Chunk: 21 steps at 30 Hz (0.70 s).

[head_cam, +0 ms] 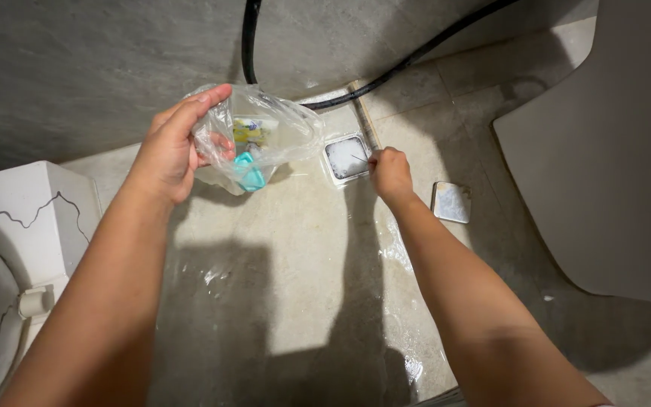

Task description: The person cleans a bathroom floor drain by hand after rinsing the area with a handheld sprayer, and then hangs a bag of toiletries on a faucet handle.

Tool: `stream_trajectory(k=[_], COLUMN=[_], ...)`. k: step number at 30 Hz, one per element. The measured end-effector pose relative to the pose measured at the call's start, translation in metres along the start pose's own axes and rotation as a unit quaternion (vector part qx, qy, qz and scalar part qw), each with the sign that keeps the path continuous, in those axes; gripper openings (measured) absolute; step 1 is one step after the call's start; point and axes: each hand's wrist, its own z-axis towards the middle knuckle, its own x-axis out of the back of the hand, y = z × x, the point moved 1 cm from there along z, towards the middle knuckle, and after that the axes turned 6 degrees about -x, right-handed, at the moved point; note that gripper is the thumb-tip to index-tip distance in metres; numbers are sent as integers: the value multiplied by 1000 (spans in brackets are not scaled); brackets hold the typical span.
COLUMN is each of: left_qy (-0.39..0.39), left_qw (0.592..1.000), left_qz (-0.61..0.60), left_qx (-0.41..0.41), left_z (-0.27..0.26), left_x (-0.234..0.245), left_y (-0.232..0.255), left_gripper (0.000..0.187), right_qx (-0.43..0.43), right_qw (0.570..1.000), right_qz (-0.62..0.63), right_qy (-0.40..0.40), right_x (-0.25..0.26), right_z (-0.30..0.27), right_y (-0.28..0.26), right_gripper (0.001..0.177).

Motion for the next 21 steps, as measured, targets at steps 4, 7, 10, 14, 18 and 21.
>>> stream_trajectory(k=[4,7,10,14,18,21], left_qy=[-4,0,2,8,9,16], left_qw=[1000,1000,1000,1000,1000,1000], left_qz=[-6,-8,-10,-9,-7,2], left_qx=[0,0,3,8,11,16], left_z=[-1,-1,0,0,-2,-4], left_x=[3,3,4,0,-3,-2], left_y=[0,-1,-1,0,4,5], left_gripper=[51,50,49,48,48,48], right_qx=[-9,-51,-49,-41,-78,-108], right_qw=[997,994,995,998,992,987], right_qz=[-24,-58,-82,-55,-68,-91], right_qy=[-76,-74,-12,-13,-71,-80], right_x=[0,12,25,20,11,20], right_z=[4,14,16,2,3,12], right_y=[3,8,8,-5,-11,-5], right_gripper=[12,12,13,11,13,12])
